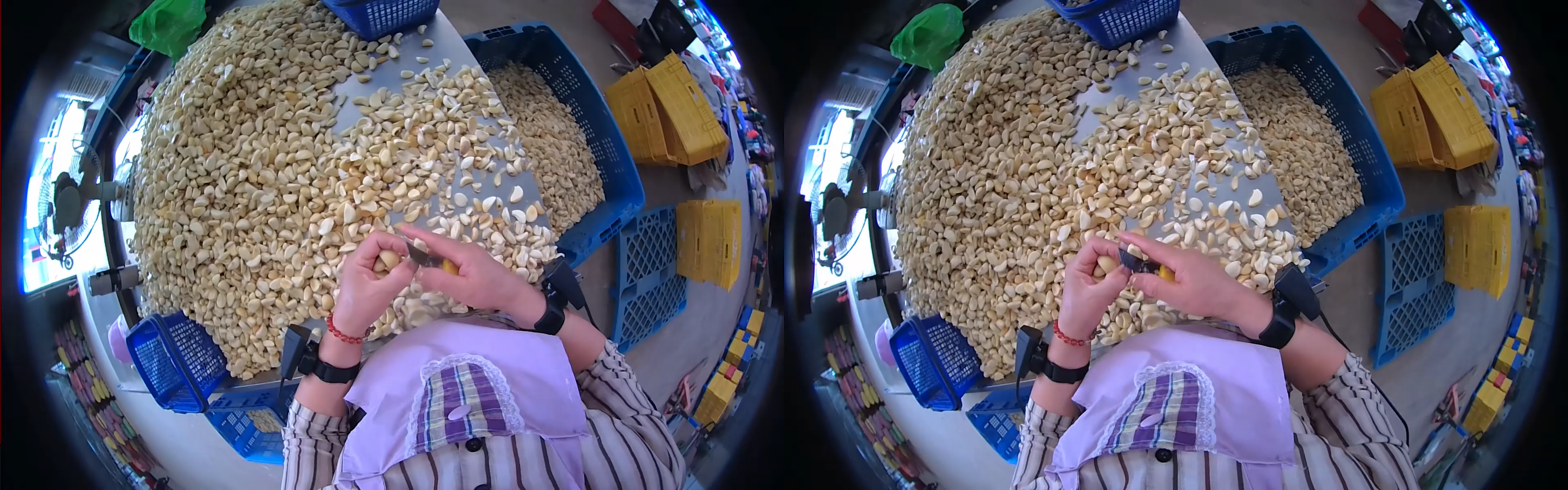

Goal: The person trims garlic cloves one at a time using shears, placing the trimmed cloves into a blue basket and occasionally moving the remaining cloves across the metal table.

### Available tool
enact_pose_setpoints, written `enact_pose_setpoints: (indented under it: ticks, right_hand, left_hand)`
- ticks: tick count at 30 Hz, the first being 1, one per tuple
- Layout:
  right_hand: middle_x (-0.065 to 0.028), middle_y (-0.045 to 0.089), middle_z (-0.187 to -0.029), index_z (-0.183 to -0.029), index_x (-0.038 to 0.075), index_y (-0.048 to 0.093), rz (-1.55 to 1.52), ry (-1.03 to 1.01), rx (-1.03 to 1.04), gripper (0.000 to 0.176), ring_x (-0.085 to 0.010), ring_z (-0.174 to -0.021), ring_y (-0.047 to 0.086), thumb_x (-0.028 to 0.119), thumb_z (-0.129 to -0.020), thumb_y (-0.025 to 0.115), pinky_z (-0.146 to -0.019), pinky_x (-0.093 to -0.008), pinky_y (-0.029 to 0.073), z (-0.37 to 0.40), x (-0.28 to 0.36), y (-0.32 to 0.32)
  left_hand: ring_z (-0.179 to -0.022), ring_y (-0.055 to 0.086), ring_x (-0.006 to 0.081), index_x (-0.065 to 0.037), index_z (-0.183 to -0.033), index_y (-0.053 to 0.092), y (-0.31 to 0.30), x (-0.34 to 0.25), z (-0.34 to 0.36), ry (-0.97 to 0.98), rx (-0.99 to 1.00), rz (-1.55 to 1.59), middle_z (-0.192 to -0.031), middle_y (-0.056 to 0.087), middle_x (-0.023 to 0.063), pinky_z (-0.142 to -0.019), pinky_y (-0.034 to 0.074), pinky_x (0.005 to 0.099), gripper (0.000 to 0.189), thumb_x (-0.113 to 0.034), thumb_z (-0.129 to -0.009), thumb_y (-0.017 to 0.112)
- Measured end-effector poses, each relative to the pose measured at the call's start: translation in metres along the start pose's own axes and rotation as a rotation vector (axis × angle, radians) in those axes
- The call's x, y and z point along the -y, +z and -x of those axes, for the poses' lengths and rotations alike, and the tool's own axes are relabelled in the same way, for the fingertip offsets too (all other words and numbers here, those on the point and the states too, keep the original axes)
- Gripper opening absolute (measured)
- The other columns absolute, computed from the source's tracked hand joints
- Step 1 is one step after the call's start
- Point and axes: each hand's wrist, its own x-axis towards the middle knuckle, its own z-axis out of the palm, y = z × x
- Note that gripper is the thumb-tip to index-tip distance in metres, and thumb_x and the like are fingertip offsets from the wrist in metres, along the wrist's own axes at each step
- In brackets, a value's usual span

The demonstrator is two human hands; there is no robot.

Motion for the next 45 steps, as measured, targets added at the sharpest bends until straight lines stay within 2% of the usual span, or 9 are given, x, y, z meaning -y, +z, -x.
enact_pose_setpoints:
  ticks: [4, 10, 12, 19, 22, 33, 37, 40, 45]
  right_hand:
    - [0.0018, 0.060, -0.079, -0.134, 0.013, 0.049, -0.255, 0.408, -0.054, 0.044, -0.0038, -0.064, 0.053, 0.025, -0.093, 0.055, -0.055, -0.0186, 0.045, -0.001, 0.013, -0.004]
    - [-0.0060, 0.064, -0.095, -0.139, 0.014, 0.041, 0.000, 0.344, -0.331, 0.053, -0.0109, -0.065, 0.059, 0.029, -0.091, 0.058, -0.057, -0.0225, 0.049, -0.015, -0.026, -0.024]
    - [-0.0160, 0.054, -0.125, -0.143, 0.018, 0.034, 0.693, -0.249, -0.233, 0.064, -0.0239, -0.071, 0.065, 0.031, -0.087, 0.062, -0.061, -0.0306, 0.053, -0.017, -0.038, -0.012]
    - [-0.0100, 0.030, -0.147, -0.134, 0.022, 0.041, 0.858, -0.171, 0.611, 0.061, -0.0265, -0.065, 0.064, 0.025, -0.079, 0.067, -0.056, -0.0357, 0.053, -0.031, -0.035, 0.052]
    - [-0.0112, 0.036, -0.143, -0.105, 0.016, 0.048, 1.055, -0.124, 0.544, 0.029, -0.0257, -0.068, 0.065, 0.005, -0.079, 0.056, -0.051, -0.0329, 0.051, -0.037, -0.031, 0.030]
    - [-0.0137, 0.047, -0.134, -0.133, 0.025, 0.044, 1.437, 0.378, -0.311, 0.051, -0.0319, -0.088, 0.064, 0.016, -0.085, 0.059, -0.072, -0.0362, 0.054, -0.006, -0.052, -0.144]
    - [-0.0173, 0.050, -0.132, -0.135, 0.015, 0.044, 1.431, 0.103, -0.430, 0.051, -0.0299, -0.104, 0.060, 0.020, -0.087, 0.060, -0.088, -0.0345, 0.048, 0.002, -0.053, -0.152]
    - [-0.0150, 0.056, -0.123, -0.130, -0.002, 0.048, 0.643, 0.229, -0.404, 0.048, -0.0179, -0.110, 0.055, 0.019, -0.089, 0.061, -0.095, -0.0265, 0.040, -0.011, -0.013, -0.089]
    - [-0.0116, 0.058, -0.118, -0.132, -0.001, 0.045, 0.253, 0.208, -0.190, 0.049, -0.0133, -0.106, 0.055, 0.015, -0.089, 0.060, -0.089, -0.0259, 0.044, -0.021, 0.010, -0.018]
  left_hand:
    - [-0.051, 0.043, 0.0012, -0.007, -0.086, 0.054, -0.014, 0.001, 0.001, -0.075, 0.048, -0.145, -0.063, 0.052, -0.0042, -0.043, 0.031, 0.0163, 0.010, -0.011, -0.086, 0.063]
    - [-0.053, 0.048, 0.0046, -0.005, -0.106, 0.058, -0.087, -0.011, 0.014, -0.178, -0.323, 0.212, -0.069, 0.056, 0.0002, -0.038, 0.030, 0.0152, 0.019, -0.017, -0.093, 0.052]
    - [-0.058, 0.050, 0.0057, -0.005, -0.115, 0.055, -0.125, -0.005, 0.027, -0.088, -0.342, 0.370, -0.079, 0.059, 0.0026, -0.037, 0.030, 0.0151, 0.024, -0.014, -0.093, 0.050]
    - [-0.068, 0.054, 0.0078, -0.003, -0.126, 0.050, -0.180, -0.017, 0.080, 0.155, -0.700, 0.460, -0.108, 0.062, 0.0079, -0.039, 0.036, 0.0151, 0.036, -0.005, -0.090, 0.051]
    - [-0.066, 0.051, 0.0051, 0.000, -0.116, 0.057, -0.186, -0.007, 0.099, 0.043, -0.790, 0.204, -0.094, 0.065, 0.0063, -0.040, 0.034, 0.0153, 0.027, -0.006, -0.090, 0.055]
    - [-0.072, 0.063, 0.0304, -0.003, -0.083, 0.067, -0.116, 0.062, 0.102, -0.127, -0.460, -1.088, -0.080, 0.063, 0.0134, -0.063, 0.050, 0.0370, 0.018, -0.019, -0.076, 0.071]
    - [-0.070, 0.062, 0.0337, -0.006, -0.083, 0.064, -0.104, 0.075, 0.093, -0.147, -0.495, -1.287, -0.079, 0.059, 0.0127, -0.057, 0.051, 0.0404, 0.019, -0.021, -0.075, 0.072]
    - [-0.060, 0.062, 0.0273, -0.005, -0.086, 0.065, -0.117, 0.069, 0.095, -0.009, -0.449, -1.275, -0.073, 0.059, 0.0102, -0.052, 0.050, 0.0359, 0.015, -0.018, -0.079, 0.069]
    - [-0.043, 0.042, 0.0079, -0.002, -0.105, 0.062, -0.126, 0.027, 0.104, -0.295, -0.564, 0.126, -0.064, 0.055, 0.0012, -0.040, 0.035, 0.0201, 0.020, -0.005, -0.086, 0.056]
